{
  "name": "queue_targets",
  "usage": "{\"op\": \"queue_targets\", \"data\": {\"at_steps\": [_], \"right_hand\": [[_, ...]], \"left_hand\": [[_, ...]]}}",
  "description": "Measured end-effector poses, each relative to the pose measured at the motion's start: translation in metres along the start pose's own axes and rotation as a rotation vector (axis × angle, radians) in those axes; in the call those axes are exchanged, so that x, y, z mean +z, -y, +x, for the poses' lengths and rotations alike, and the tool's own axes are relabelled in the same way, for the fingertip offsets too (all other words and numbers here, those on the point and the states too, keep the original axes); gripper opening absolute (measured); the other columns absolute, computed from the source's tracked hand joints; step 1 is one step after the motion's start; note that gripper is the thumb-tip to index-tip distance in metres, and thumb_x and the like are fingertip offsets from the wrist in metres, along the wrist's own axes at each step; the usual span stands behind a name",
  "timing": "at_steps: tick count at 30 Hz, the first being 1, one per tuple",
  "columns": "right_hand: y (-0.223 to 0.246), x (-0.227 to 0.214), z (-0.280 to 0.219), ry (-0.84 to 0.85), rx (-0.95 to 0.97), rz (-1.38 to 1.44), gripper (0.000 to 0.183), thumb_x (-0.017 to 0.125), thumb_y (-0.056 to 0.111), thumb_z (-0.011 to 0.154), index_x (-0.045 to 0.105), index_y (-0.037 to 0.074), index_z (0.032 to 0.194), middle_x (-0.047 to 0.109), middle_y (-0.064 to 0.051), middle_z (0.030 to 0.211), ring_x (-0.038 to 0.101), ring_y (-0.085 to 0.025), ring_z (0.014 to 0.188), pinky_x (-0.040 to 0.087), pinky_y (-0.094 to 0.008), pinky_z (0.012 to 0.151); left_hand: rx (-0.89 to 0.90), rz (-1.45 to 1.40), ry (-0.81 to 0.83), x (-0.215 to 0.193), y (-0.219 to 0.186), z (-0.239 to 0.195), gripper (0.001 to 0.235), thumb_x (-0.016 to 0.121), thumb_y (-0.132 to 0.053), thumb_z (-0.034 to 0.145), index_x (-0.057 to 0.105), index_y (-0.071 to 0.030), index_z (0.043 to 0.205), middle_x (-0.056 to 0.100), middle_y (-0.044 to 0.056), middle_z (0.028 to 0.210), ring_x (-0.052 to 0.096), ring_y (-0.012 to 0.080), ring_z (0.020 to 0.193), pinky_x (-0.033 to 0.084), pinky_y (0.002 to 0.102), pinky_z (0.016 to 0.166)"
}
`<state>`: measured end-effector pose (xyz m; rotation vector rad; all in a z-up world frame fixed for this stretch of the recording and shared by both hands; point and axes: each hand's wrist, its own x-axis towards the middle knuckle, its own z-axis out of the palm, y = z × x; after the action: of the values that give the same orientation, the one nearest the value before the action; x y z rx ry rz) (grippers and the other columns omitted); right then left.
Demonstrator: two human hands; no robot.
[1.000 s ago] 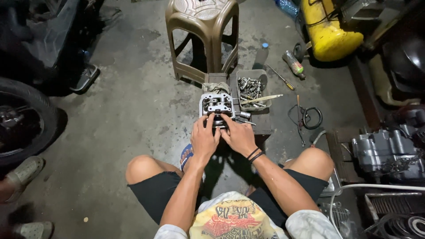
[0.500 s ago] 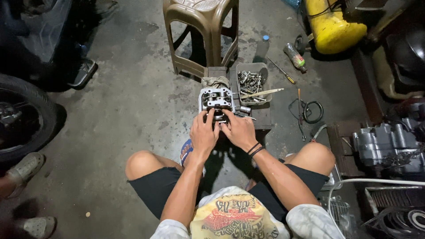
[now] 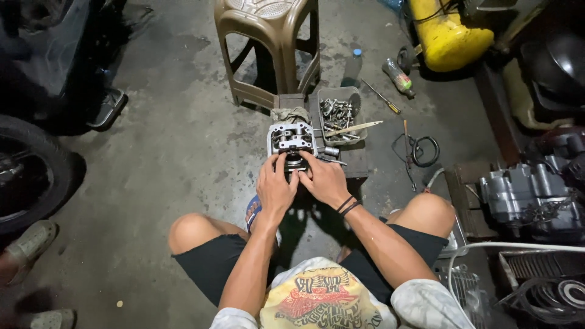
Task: Inspecting and assembling small components into a motorcycle engine cylinder head.
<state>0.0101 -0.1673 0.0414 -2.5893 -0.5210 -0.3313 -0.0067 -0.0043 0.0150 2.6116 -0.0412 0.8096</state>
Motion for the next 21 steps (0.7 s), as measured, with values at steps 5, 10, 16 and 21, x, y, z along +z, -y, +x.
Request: {"op": "queue_targets", "data": {"at_steps": [5,10,16,21], "right_hand": [[0.004,-0.016,0.001,0.14,0.017,-0.018,0.056,0.065,0.041,0.089,0.055,0.025,0.142,0.07,0.002,0.075,0.073,-0.025,0.075,0.054,-0.044,0.072],[0.006,-0.027,0.004,0.251,0.064,-0.01,0.059,0.063,0.04,0.091,0.051,0.025,0.147,0.071,0.0,0.08,0.074,-0.028,0.08,0.054,-0.046,0.074],[0.012,-0.033,0.002,0.307,0.041,-0.002,0.063,0.061,0.039,0.094,0.044,0.022,0.152,0.071,-0.001,0.083,0.074,-0.03,0.082,0.054,-0.047,0.073],[0.012,-0.031,0.0,0.298,0.013,0.006,0.065,0.058,0.036,0.095,0.04,0.018,0.155,0.072,-0.001,0.083,0.073,-0.028,0.081,0.054,-0.045,0.072]], "left_hand": [[-0.006,0.013,0.037,-0.011,-0.004,0.002,0.056,0.075,-0.039,0.079,0.062,-0.023,0.131,0.06,0.002,0.124,0.066,0.0246,0.11,0.055,0.04,0.084],[0.01,0.008,0.058,-0.01,-0.008,0.005,0.058,0.075,-0.035,0.081,0.059,-0.022,0.135,0.06,0.002,0.123,0.067,0.0233,0.111,0.055,0.039,0.085],[0.018,-0.005,0.054,-0.012,-0.006,0.001,0.06,0.076,-0.035,0.079,0.059,-0.021,0.135,0.059,0.004,0.126,0.068,0.0256,0.107,0.055,0.04,0.083],[0.016,-0.008,0.059,-0.01,-0.005,-0.001,0.057,0.077,-0.037,0.078,0.062,-0.022,0.131,0.058,0.005,0.126,0.068,0.0267,0.109,0.054,0.04,0.083]]}}
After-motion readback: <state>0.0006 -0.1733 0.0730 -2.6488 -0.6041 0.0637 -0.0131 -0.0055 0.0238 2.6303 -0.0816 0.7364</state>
